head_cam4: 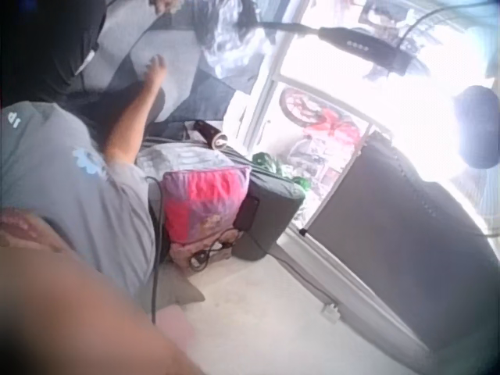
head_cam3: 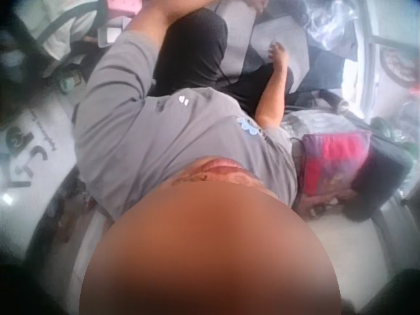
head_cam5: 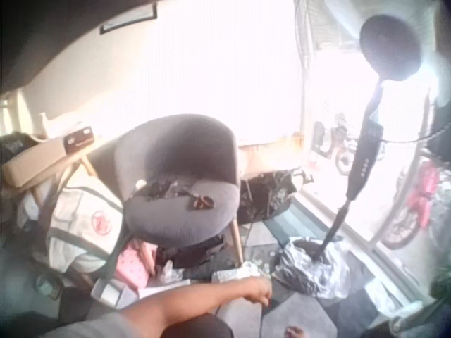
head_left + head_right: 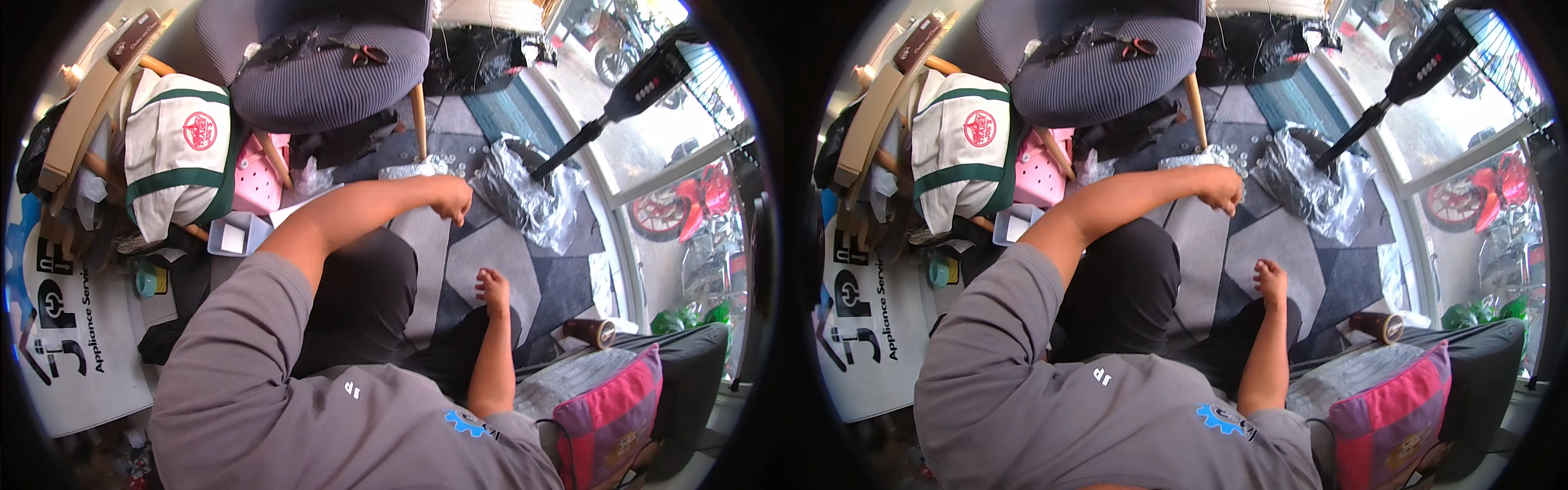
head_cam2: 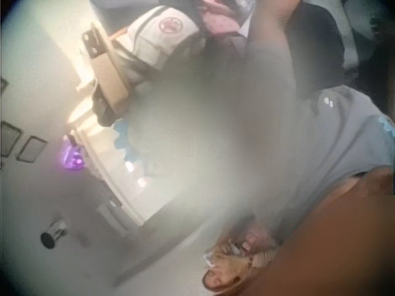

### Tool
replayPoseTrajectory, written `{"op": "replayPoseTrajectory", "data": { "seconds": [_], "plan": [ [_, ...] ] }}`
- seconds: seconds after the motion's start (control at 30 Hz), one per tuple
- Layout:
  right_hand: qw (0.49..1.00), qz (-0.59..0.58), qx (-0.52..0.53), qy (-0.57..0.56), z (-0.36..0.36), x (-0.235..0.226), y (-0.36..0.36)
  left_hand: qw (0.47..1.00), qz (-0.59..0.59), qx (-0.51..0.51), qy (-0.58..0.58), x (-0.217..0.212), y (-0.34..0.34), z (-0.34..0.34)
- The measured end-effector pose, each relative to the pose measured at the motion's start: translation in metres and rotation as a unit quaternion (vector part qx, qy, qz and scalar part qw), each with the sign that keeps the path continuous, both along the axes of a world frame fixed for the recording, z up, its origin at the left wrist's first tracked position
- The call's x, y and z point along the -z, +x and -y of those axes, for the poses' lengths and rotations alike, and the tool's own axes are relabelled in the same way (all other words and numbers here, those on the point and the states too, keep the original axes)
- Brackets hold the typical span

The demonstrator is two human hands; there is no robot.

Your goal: The person assembles a standing fan by attaching the base to the pole. They handle the fan head, pole, and base, then insert and tighten a bolt into the base to secure it.

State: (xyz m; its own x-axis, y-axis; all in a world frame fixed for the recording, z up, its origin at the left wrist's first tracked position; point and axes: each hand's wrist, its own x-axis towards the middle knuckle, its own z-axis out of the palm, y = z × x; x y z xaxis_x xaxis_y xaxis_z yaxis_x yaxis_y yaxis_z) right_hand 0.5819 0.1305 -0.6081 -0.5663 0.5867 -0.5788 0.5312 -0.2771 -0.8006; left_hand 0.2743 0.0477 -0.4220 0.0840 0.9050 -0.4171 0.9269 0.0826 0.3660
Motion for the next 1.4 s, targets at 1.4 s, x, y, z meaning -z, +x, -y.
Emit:
{"op": "replayPoseTrajectory", "data": {
  "seconds": [1.4],
  "plan": [
    [0.851,0.422,-0.026,0.311,-0.345,0.045,-0.038,0.729,0.272,-0.133,0.614,-0.069,-0.006,-0.292]
  ]
}}
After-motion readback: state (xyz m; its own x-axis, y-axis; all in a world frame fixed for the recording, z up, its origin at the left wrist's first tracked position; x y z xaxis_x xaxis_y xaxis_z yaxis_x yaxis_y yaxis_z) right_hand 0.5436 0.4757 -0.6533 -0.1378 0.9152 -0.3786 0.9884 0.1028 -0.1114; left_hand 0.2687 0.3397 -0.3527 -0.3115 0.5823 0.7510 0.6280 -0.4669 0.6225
